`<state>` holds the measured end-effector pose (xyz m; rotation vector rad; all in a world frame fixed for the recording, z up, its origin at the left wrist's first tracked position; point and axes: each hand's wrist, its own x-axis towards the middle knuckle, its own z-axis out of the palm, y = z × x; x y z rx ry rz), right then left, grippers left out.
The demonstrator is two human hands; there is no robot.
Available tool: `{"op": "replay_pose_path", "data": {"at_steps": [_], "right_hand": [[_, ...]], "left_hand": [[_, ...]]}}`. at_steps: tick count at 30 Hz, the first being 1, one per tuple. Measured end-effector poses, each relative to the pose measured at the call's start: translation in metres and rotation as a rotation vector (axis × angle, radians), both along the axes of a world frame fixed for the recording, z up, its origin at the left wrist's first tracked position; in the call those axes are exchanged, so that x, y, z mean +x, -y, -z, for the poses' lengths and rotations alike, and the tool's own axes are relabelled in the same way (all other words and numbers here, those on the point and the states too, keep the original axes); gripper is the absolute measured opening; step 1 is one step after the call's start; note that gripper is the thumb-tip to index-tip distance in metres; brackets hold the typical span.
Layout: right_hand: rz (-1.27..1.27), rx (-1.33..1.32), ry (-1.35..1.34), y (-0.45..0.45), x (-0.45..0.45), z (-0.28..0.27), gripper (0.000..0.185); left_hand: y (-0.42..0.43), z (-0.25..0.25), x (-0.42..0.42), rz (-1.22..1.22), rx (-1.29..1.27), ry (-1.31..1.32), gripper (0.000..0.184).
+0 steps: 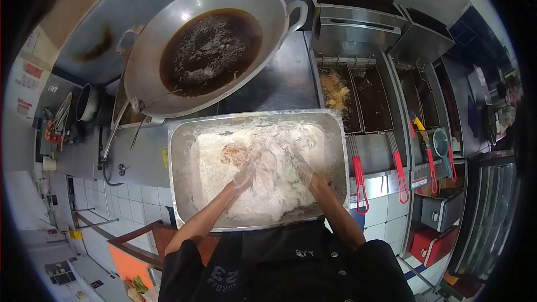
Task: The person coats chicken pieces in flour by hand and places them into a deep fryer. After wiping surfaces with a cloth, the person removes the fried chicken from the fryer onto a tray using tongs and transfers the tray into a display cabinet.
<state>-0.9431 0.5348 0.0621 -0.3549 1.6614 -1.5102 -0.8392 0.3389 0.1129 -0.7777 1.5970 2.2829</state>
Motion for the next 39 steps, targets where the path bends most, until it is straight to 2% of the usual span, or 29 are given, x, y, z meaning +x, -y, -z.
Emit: {"op": "replay_pose_path", "data": {"at_steps": [3, 7, 8, 9, 11, 13, 14, 15, 16, 18, 20, 22, 23, 25, 27, 29, 31, 32, 33, 34, 36, 37, 39], "right_hand": [[0.033, -0.103, -0.074, 0.006, 0.008, -0.002, 0.053], [0.057, -0.250, -0.442, -0.007, 0.016, -0.013, 0.053], [0.066, -0.261, -0.432, -0.012, 0.016, -0.016, 0.053], [0.081, -0.255, -0.309, -0.018, 0.015, -0.016, 0.053], [0.146, -0.226, 0.192, -0.032, 0.010, -0.011, 0.051], [0.062, 0.035, -0.584, -0.040, 0.001, 0.006, 0.046], [0.046, 0.026, -0.584, -0.037, -0.004, 0.032, 0.046], [0.015, 0.016, -0.225, -0.031, -0.008, 0.068, 0.042], [-0.015, 0.014, 0.133, -0.027, -0.010, 0.086, 0.038], [-0.111, -0.012, 0.082, -0.003, -0.019, 0.036, 0.036], [-0.176, -0.041, 0.030, 0.023, -0.010, 0.003, 0.036], [-0.050, 0.000, 0.169, 0.038, -0.007, -0.008, 0.035], [-0.002, 0.013, 0.212, 0.043, -0.007, -0.013, 0.035], [-0.045, 0.016, 0.404, 0.056, -0.008, -0.026, 0.037], [0.029, -0.059, 0.473, 0.058, -0.003, -0.039, 0.039], [0.052, -0.349, 0.270, 0.046, 0.006, -0.030, 0.039], [0.067, -0.324, 0.295, 0.039, 0.012, -0.048, 0.040], [0.084, -0.307, 0.308, 0.035, 0.013, -0.068, 0.041], [0.104, -0.292, 0.317, 0.031, 0.012, -0.088, 0.043], [0.124, -0.276, 0.327, 0.027, 0.011, -0.103, 0.045], [0.155, -0.265, 0.332, 0.021, 0.004, -0.102, 0.047], [0.068, -0.152, 0.280, 0.013, -0.005, -0.084, 0.051], [-0.026, -0.036, 0.221, -0.002, -0.015, -0.038, 0.056]], "left_hand": [[0.010, -0.003, 0.004, -0.036, -0.078, 0.043, 0.064], [0.042, -0.016, 0.022, -0.080, -0.290, 0.138, 0.061], [0.055, -0.022, 0.031, -0.086, -0.374, 0.164, 0.060], [0.069, -0.032, 0.039, -0.089, -0.457, 0.196, 0.059], [0.085, -0.060, 0.046, -0.104, -0.539, 0.247, 0.059], [0.093, -0.106, 0.038, 0.153, -0.884, 0.560, 0.049], [0.107, -0.053, 0.056, -0.047, -0.884, 0.272, 0.051], [0.120, -0.004, 0.060, -0.011, -0.968, 0.103, 0.056], [0.129, 0.022, 0.060, 0.025, -1.046, -0.069, 0.060], [0.084, -0.012, 0.019, -0.075, -0.684, -0.046, 0.065], [0.058, 0.030, 0.002, -0.013, -0.778, -0.045, 0.063], [0.039, 0.019, -0.019, 0.052, -0.871, -0.060, 0.062], [0.027, -0.031, -0.029, 0.348, -0.830, 0.159, 0.070], [0.024, -0.052, -0.034, 0.657, -0.791, 0.380, 0.079], [0.026, -0.026, -0.022, 0.444, -0.768, 0.290, 0.092], [0.031, -0.031, -0.026, 0.540, -0.776, 0.242, 0.095], [0.027, -0.062, -0.029, 0.227, -0.319, 0.288, 0.088], [0.033, -0.039, -0.019, 0.151, -0.298, 0.088, 0.081], [0.043, -0.019, -0.013, 0.160, -0.293, 0.091, 0.081], [0.053, 0.000, -0.007, 0.265, -0.462, 0.214, 0.076], [0.055, -0.018, -0.002, 0.433, -1.006, 0.256, 0.058], [0.052, -0.033, 0.000, 0.439, -1.007, 0.252, 0.058], [0.045, -0.069, -0.003, 0.425, -1.328, 0.223, 0.056]]}}
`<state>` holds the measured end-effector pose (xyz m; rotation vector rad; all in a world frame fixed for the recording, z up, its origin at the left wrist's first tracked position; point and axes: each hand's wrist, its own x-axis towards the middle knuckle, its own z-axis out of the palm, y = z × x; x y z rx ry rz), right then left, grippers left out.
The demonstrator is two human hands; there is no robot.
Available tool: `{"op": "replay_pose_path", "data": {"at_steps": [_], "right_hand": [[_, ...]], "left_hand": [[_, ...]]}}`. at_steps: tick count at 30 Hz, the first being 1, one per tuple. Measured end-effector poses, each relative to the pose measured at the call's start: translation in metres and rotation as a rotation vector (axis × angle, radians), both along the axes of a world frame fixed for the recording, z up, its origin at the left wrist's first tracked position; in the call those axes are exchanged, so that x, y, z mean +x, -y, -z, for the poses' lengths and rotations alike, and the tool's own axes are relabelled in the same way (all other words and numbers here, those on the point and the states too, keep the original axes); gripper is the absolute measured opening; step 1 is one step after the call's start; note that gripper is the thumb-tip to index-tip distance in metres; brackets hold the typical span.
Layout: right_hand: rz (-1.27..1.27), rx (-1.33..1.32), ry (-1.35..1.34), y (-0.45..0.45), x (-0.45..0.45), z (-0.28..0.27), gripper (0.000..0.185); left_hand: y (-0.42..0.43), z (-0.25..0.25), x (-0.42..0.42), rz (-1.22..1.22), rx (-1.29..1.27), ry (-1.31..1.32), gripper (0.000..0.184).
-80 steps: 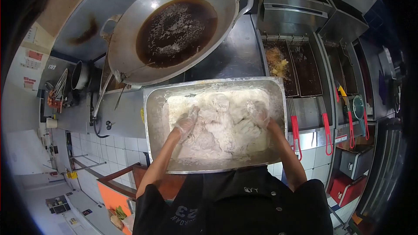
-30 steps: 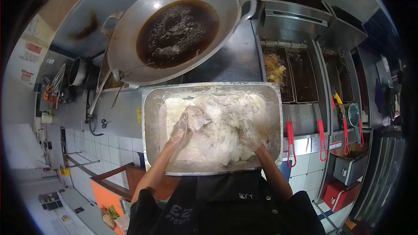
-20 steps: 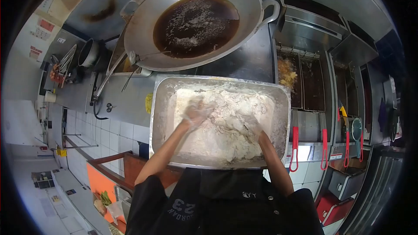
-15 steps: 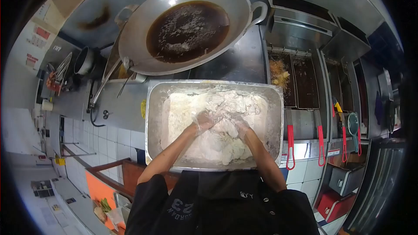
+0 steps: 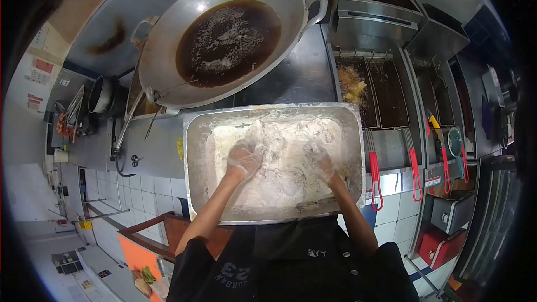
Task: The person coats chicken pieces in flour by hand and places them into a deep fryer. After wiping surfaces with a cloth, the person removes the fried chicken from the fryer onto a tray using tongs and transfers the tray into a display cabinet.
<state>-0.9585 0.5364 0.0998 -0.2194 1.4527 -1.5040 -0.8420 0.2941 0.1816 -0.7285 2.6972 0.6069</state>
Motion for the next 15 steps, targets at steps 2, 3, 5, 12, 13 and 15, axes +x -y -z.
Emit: {"op": "replay_pose_path", "data": {"at_steps": [2, 3, 5, 12, 13, 15], "right_hand": [[-0.090, 0.088, -0.073, -0.006, -0.002, 0.030, 0.055], [-0.112, 0.106, -0.095, -0.002, 0.000, 0.040, 0.055], [-0.124, 0.087, -0.102, 0.010, 0.007, 0.051, 0.054], [-0.139, 0.026, -0.055, 0.014, 0.026, 0.038, 0.052], [-0.146, 0.034, -0.073, 0.001, 0.026, 0.037, 0.052], [-0.157, 0.061, -0.148, -0.021, 0.022, 0.034, 0.052]], "left_hand": [[0.002, 0.019, 0.002, -0.060, 0.136, 0.056, 0.060], [0.005, 0.028, 0.004, -0.112, 0.263, 0.113, 0.064], [-0.004, 0.023, -0.004, -0.111, 0.387, 0.106, 0.070], [-0.021, 0.046, -0.028, -0.024, 1.059, -0.181, 0.055], [-0.021, 0.047, -0.025, -0.025, 1.064, -0.177, 0.055], [-0.013, 0.049, -0.014, -0.228, 1.078, -0.244, 0.048]]}}
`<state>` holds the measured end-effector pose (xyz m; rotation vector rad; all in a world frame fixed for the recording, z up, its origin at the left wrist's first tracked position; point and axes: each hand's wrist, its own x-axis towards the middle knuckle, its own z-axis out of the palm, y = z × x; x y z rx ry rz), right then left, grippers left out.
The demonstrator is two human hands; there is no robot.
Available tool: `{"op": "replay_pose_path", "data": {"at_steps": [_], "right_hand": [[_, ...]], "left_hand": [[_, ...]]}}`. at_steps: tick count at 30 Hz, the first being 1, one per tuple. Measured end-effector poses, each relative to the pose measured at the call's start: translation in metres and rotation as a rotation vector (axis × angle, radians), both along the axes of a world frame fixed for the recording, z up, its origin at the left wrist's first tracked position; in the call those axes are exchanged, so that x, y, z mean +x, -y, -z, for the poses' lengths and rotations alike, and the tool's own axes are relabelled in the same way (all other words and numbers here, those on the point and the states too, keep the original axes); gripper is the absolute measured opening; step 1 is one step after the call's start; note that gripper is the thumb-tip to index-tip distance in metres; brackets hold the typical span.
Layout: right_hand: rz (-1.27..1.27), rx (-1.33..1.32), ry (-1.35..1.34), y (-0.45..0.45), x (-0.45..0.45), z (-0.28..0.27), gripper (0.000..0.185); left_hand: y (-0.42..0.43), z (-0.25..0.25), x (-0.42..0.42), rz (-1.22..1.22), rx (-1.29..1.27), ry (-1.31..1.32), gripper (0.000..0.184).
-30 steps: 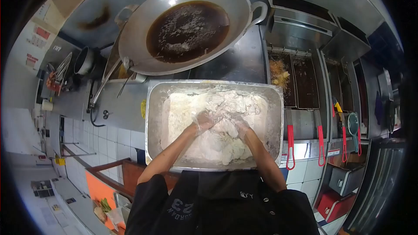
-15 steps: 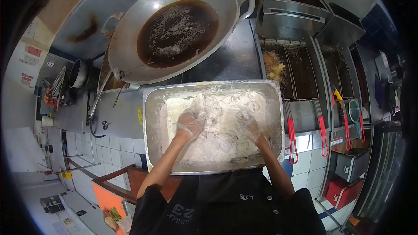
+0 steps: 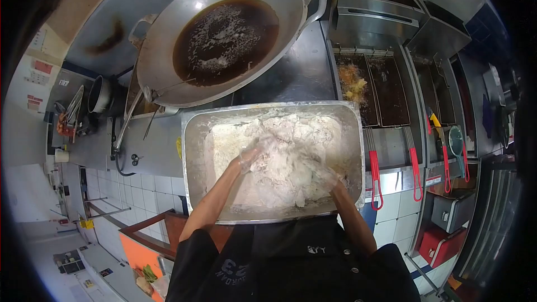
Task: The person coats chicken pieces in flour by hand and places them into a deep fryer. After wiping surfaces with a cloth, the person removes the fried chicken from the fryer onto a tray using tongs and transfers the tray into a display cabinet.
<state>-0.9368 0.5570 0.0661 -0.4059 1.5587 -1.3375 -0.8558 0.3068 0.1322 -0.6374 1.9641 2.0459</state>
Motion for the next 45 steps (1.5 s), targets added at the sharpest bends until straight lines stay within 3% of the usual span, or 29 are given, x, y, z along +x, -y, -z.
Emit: {"op": "replay_pose_path", "data": {"at_steps": [4, 6, 8, 9, 11, 12, 13, 14, 15, 19, 22, 23, 25, 27, 29, 31, 33, 34, 36, 38, 40, 41, 43, 45], "right_hand": [[-0.015, 0.119, -0.325, -0.012, -0.020, -0.004, 0.051], [-0.081, 0.170, -0.408, -0.014, -0.028, 0.014, 0.052], [-0.309, 0.253, -0.538, -0.015, -0.033, 0.044, 0.057], [-0.313, 0.247, -0.538, -0.005, -0.037, 0.019, 0.057], [0.027, 0.135, 0.417, 0.017, -0.042, -0.043, 0.072], [0.093, 0.108, 0.483, 0.027, -0.043, -0.051, 0.072], [0.095, 0.069, 0.439, 0.034, -0.039, -0.050, 0.072], [0.103, 0.034, 0.407, 0.039, -0.033, -0.044, 0.072], [0.118, -0.003, 0.389, 0.041, -0.026, -0.040, 0.072], [0.163, -0.147, 0.419, 0.029, -0.003, -0.034, 0.072], [0.144, -0.267, 0.446, 0.014, 0.005, -0.027, 0.072], [0.097, -0.395, 0.410, 0.008, 0.004, -0.011, 0.071], [0.168, -0.487, 0.480, -0.002, -0.003, -0.036, 0.066], [0.243, -0.579, 0.550, -0.006, -0.014, -0.039, 0.062], [0.107, -0.168, 0.041, -0.005, -0.028, -0.010, 0.058], [0.082, -0.093, 0.015, -0.016, -0.032, 0.037, 0.057], [0.010, 0.033, -0.025, -0.027, -0.030, 0.036, 0.056], [-0.014, 0.073, -0.033, -0.029, -0.027, 0.033, 0.055], [-0.044, 0.109, -0.034, -0.027, -0.018, 0.024, 0.054], [-0.036, 0.093, -0.013, -0.017, -0.008, 0.018, 0.053], [-0.015, 0.065, 0.014, -0.002, 0.002, 0.015, 0.052], [-0.007, 0.055, 0.029, 0.002, 0.005, 0.014, 0.051], [0.008, 0.040, 0.064, 0.003, 0.008, 0.011, 0.050], [0.012, 0.036, 0.082, -0.007, 0.005, 0.010, 0.049]], "left_hand": [[0.017, -0.012, 0.014, -0.270, 0.045, 0.076, 0.040], [0.020, -0.045, 0.007, 0.113, -0.742, 0.249, 0.042], [0.024, -0.042, 0.018, 0.109, -0.671, 0.239, 0.048], [0.024, -0.046, 0.021, 0.094, -0.597, 0.225, 0.054], [-0.012, -0.060, 0.014, 0.013, -0.476, 0.310, 0.058], [-0.016, -0.045, 0.013, -0.025, -0.413, 0.340, 0.061], [-0.019, -0.030, 0.012, -0.064, -0.351, 0.369, 0.063], [-0.008, 0.039, 0.026, 0.051, -0.355, 0.153, 0.063], [-0.009, 0.052, 0.023, 0.092, -0.278, 0.097, 0.060], [-0.009, 0.028, 0.020, 0.068, -0.054, 0.171, 0.053], [0.011, 0.025, 0.028, 0.113, -0.065, 0.281, 0.050], [0.027, 0.030, 0.030, 0.178, -0.151, 0.360, 0.049], [0.063, 0.042, 0.035, 0.449, -0.485, 0.530, 0.049], [0.068, -0.022, 0.025, 0.836, -1.173, 0.456, 0.051], [0.076, -0.062, 0.040, 0.717, -1.171, 0.465, 0.052], [0.074, -0.063, 0.051, 0.599, -1.165, 0.468, 0.053], [0.065, -0.025, 0.058, 0.645, -0.784, 0.432, 0.054], [0.047, 0.025, 0.077, 0.354, -0.392, 0.310, 0.051], [0.003, 0.041, 0.071, 0.370, -0.427, 0.127, 0.045], [-0.014, 0.039, 0.047, 0.673, -0.848, 0.039, 0.042], [-0.019, 0.061, 0.036, 0.745, -0.688, 0.282, 0.043], [-0.024, 0.052, 0.039, 0.743, -0.683, 0.281, 0.043], [-0.027, 0.015, 0.045, 0.051, -0.052, 0.162, 0.044], [-0.024, 0.004, 0.052, -0.036, 0.084, 0.170, 0.045]]}}
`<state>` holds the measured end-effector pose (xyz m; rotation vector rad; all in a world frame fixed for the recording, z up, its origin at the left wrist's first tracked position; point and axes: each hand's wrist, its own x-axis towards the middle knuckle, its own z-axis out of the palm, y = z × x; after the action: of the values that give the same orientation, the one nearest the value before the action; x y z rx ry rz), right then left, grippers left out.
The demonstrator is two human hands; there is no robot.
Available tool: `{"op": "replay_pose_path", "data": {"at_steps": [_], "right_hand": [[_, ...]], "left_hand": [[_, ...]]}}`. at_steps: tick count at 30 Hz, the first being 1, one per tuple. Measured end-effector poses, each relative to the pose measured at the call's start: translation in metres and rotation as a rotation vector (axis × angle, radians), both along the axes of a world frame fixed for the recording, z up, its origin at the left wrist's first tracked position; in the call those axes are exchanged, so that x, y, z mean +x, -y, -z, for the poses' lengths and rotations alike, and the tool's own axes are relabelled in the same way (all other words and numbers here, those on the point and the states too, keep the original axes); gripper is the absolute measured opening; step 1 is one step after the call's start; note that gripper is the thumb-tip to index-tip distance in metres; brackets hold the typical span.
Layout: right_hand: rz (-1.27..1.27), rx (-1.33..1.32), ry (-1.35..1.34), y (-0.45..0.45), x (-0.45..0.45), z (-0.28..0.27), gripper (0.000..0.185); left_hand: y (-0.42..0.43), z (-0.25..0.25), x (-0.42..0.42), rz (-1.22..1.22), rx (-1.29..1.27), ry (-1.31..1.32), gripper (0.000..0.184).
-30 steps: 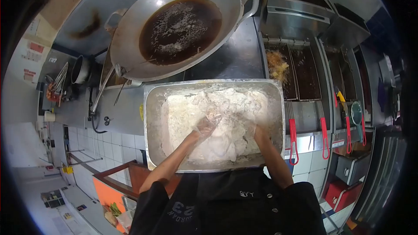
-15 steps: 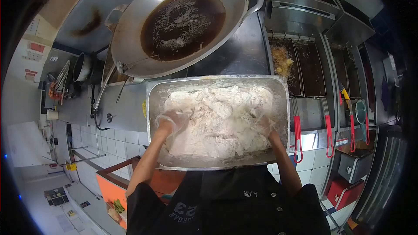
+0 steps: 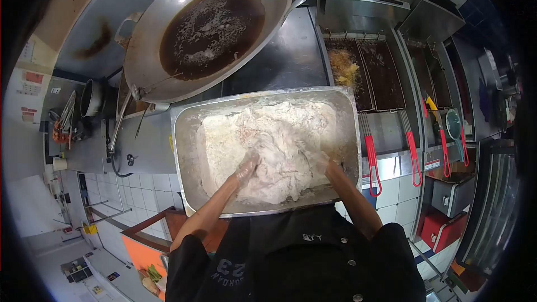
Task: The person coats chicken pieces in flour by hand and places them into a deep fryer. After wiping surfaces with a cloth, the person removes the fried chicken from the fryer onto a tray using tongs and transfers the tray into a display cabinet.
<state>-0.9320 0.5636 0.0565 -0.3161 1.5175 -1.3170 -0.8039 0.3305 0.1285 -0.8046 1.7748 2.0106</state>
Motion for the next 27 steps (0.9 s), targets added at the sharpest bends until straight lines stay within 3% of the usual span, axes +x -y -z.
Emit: {"op": "replay_pose_path", "data": {"at_steps": [10, 21, 26, 27], "right_hand": [[0.009, 0.058, -0.071, -0.056, -0.030, -0.025, 0.044], [0.152, -0.163, 0.170, 0.007, 0.013, -0.037, 0.039], [0.384, -0.403, 0.331, 0.026, 0.000, -0.060, 0.037], [0.460, -0.469, 0.370, 0.033, -0.009, -0.066, 0.036]], "left_hand": [[0.052, -0.048, -0.002, 0.469, -0.353, 0.027, 0.050], [0.005, -0.047, -0.008, 0.220, -0.125, -0.037, 0.058], [0.019, -0.060, -0.018, 0.160, -0.114, -0.046, 0.062], [0.028, -0.059, -0.016, 0.150, -0.266, -0.251, 0.058]]}}
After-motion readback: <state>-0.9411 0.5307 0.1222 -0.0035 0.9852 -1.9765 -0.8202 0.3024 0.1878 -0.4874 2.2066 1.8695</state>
